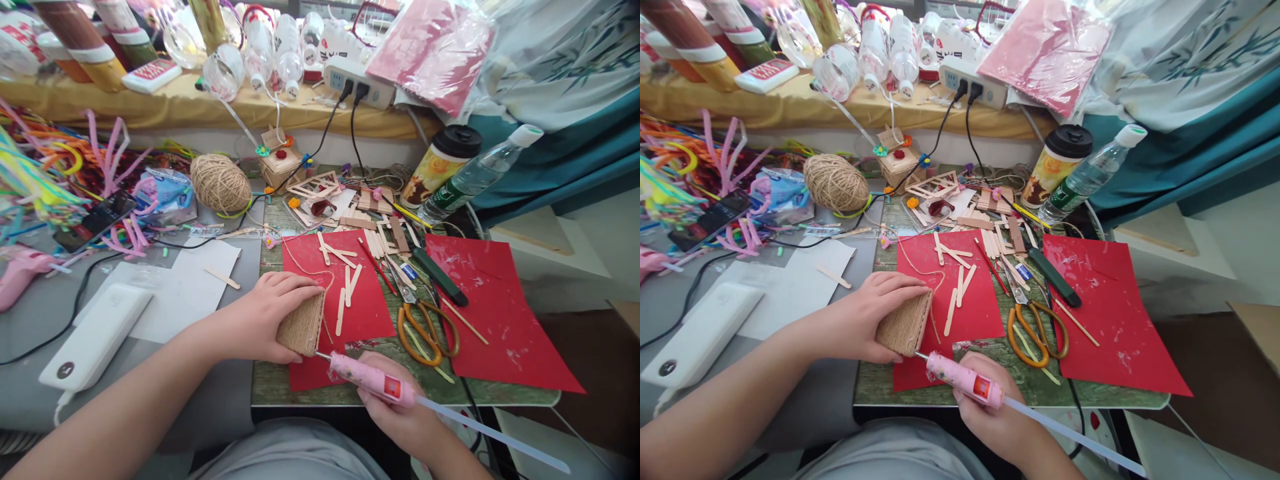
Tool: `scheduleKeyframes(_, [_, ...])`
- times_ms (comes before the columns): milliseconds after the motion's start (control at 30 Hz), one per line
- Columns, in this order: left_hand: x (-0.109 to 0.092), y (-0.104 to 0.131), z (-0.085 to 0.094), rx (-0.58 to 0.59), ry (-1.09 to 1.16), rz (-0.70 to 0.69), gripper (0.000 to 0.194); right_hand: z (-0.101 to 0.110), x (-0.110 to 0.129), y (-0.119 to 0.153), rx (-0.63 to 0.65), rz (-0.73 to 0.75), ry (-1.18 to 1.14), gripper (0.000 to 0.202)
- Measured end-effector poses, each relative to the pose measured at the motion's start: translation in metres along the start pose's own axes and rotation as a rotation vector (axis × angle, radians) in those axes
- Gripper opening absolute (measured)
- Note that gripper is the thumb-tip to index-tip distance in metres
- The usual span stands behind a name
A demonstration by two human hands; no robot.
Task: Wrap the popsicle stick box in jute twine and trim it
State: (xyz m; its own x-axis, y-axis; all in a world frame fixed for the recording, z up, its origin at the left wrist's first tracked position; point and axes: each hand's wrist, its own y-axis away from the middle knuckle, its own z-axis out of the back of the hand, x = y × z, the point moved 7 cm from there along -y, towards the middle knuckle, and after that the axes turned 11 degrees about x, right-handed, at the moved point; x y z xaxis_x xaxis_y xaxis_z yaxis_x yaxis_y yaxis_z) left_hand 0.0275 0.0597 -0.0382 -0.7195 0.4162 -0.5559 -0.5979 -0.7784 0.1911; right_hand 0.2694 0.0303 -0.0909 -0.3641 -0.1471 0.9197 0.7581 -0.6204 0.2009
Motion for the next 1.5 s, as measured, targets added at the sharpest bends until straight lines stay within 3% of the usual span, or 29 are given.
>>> scheduleKeyframes(267, [-0.012,-0.002,0.006,0.018,-0.043,0.007,0.108,-0.002,-0.003,0.000,0.028,-0.034,0.003,0.012])
scheduleKeyframes(433, [-0.020,-0.006,0.007,0.017,-0.066,0.048,0.098,-0.002,-0.003,0.000,0.035,-0.047,0.014,0.014])
scheduleKeyframes(800, [-0.019,-0.006,0.004,0.002,-0.071,0.066,0.095,0.004,0.005,0.000,0.042,-0.043,-0.011,0.012])
scheduleKeyframes(1100, [-0.024,-0.009,-0.001,0.014,-0.094,0.059,0.109,0.022,-0.015,0.017,-0.141,-0.012,-0.122,0.016])
scheduleKeyframes(1333, [-0.025,-0.014,0.000,0.010,-0.085,0.082,0.088,0.021,-0.018,0.016,-0.116,0.022,-0.121,0.020])
scheduleKeyframes(1500, [-0.023,-0.014,0.001,0.031,-0.025,0.123,0.087,0.023,-0.022,0.019,-0.167,0.029,-0.082,0.022])
